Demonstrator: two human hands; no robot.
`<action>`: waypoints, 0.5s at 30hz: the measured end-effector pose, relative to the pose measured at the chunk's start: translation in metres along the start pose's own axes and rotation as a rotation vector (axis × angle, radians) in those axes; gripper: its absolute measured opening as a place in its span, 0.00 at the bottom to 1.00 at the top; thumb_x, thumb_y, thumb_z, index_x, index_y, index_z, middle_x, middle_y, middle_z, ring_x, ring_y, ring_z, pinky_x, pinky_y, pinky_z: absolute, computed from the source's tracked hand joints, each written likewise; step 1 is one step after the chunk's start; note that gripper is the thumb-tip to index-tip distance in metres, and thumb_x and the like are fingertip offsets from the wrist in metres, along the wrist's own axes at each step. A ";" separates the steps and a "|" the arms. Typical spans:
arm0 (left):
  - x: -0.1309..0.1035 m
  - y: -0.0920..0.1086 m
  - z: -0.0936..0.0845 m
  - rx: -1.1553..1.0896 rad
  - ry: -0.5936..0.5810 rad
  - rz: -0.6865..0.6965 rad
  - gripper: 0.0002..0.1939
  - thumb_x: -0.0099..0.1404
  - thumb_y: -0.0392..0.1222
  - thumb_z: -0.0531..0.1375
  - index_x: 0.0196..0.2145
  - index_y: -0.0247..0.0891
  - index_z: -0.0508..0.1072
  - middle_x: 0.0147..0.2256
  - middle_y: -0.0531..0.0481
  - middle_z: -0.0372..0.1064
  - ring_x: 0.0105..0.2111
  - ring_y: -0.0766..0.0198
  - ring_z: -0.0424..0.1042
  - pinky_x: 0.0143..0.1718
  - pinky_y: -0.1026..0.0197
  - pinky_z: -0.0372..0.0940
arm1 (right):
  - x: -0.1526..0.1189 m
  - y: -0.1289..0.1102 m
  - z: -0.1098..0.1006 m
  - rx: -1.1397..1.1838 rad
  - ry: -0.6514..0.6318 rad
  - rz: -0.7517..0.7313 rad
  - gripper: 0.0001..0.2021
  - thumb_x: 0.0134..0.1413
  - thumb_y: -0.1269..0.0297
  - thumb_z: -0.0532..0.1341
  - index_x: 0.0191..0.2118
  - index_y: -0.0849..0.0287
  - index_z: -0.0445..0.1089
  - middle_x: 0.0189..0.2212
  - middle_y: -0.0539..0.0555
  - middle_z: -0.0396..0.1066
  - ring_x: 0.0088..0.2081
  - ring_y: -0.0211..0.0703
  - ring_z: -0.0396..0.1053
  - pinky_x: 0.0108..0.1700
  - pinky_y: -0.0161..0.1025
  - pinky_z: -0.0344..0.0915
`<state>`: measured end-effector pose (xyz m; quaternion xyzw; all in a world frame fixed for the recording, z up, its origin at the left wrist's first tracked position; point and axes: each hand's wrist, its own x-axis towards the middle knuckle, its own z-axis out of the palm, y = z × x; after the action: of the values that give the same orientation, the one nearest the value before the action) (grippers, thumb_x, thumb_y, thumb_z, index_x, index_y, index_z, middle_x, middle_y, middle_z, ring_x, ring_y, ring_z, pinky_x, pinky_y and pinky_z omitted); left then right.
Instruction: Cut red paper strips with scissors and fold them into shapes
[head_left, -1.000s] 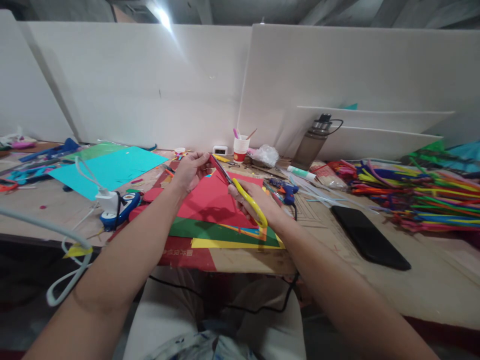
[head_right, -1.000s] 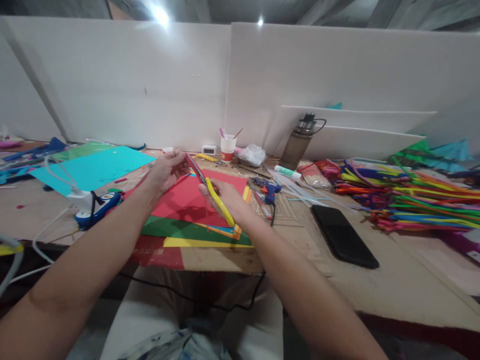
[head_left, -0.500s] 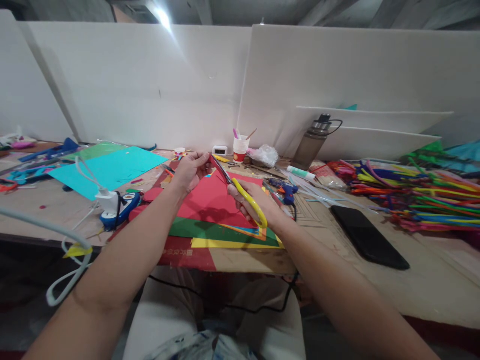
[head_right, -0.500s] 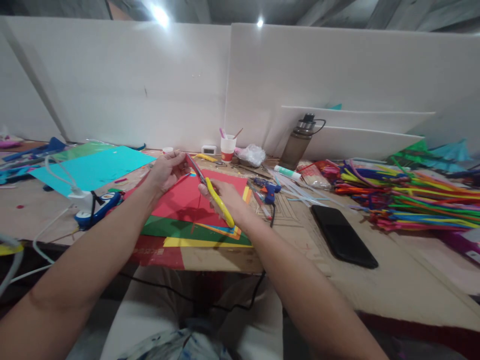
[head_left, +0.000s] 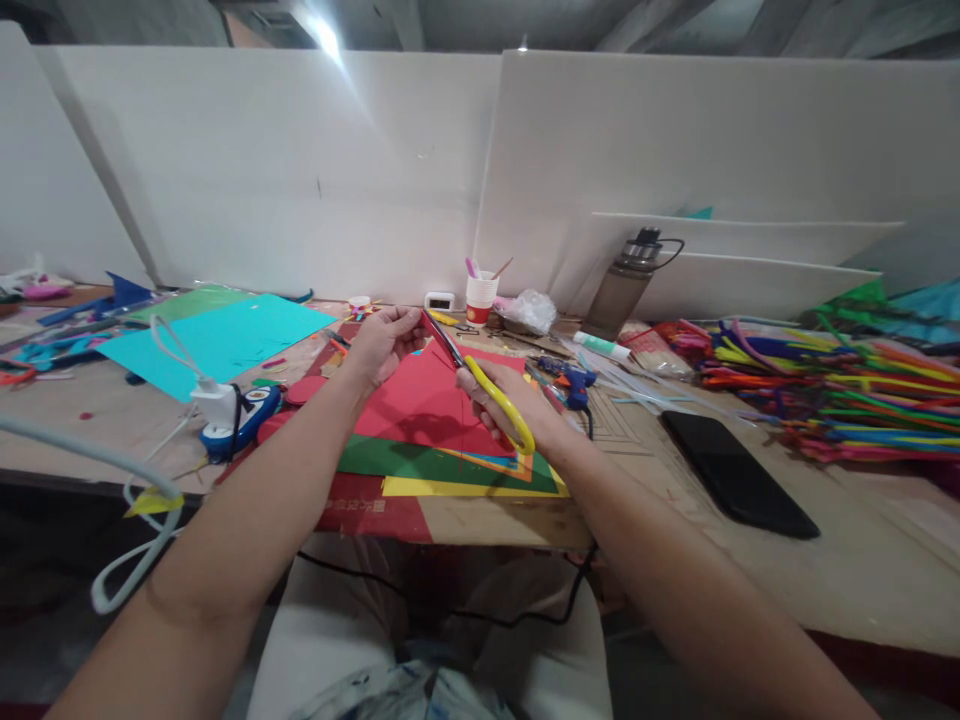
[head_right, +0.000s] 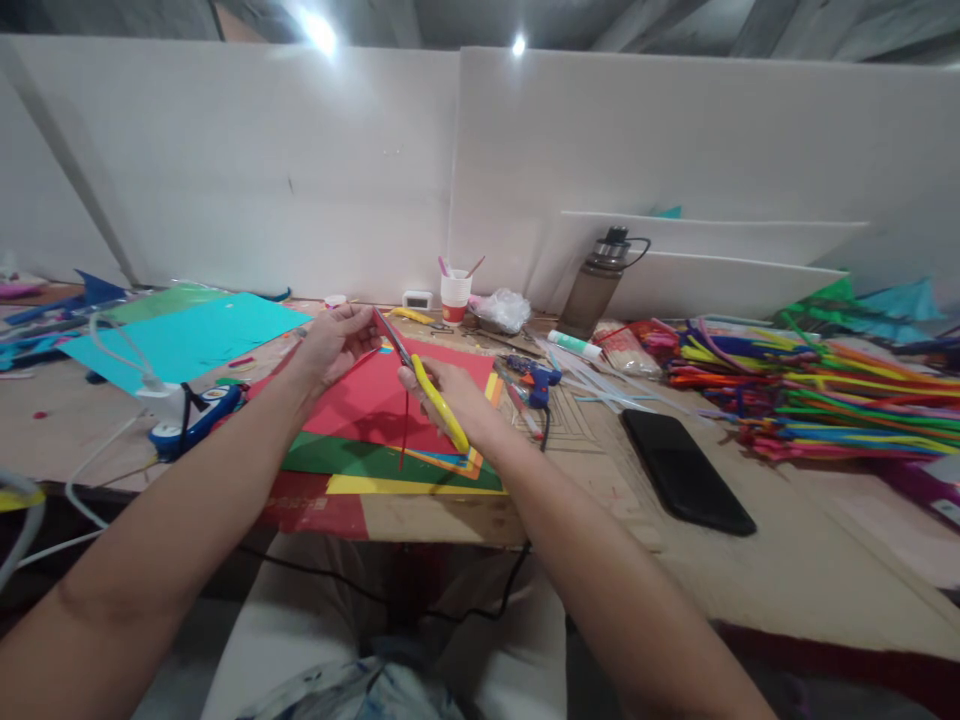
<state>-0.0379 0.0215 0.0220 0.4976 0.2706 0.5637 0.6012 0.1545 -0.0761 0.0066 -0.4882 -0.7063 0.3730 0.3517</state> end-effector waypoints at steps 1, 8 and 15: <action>0.000 0.000 0.000 0.009 -0.008 -0.006 0.10 0.56 0.40 0.69 0.28 0.31 0.73 0.24 0.50 0.72 0.24 0.69 0.71 0.28 0.67 0.66 | 0.000 0.001 0.000 0.003 -0.001 -0.002 0.23 0.58 0.39 0.54 0.38 0.57 0.62 0.21 0.46 0.63 0.17 0.32 0.60 0.15 0.27 0.60; 0.000 0.002 0.000 0.028 -0.028 -0.033 0.11 0.54 0.41 0.70 0.28 0.31 0.74 0.25 0.49 0.73 0.25 0.69 0.72 0.27 0.67 0.64 | -0.001 0.001 0.000 0.020 -0.007 -0.001 0.23 0.58 0.38 0.54 0.37 0.56 0.62 0.22 0.46 0.63 0.16 0.31 0.59 0.15 0.27 0.58; -0.002 0.006 0.003 0.037 0.003 -0.060 0.12 0.55 0.41 0.70 0.27 0.31 0.73 0.25 0.48 0.73 0.25 0.68 0.72 0.27 0.66 0.64 | -0.003 -0.004 -0.002 0.026 -0.026 0.000 0.23 0.58 0.39 0.54 0.36 0.57 0.61 0.20 0.45 0.62 0.16 0.30 0.58 0.15 0.26 0.57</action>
<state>-0.0381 0.0174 0.0283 0.4993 0.2966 0.5412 0.6081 0.1552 -0.0796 0.0108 -0.4786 -0.7060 0.3885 0.3487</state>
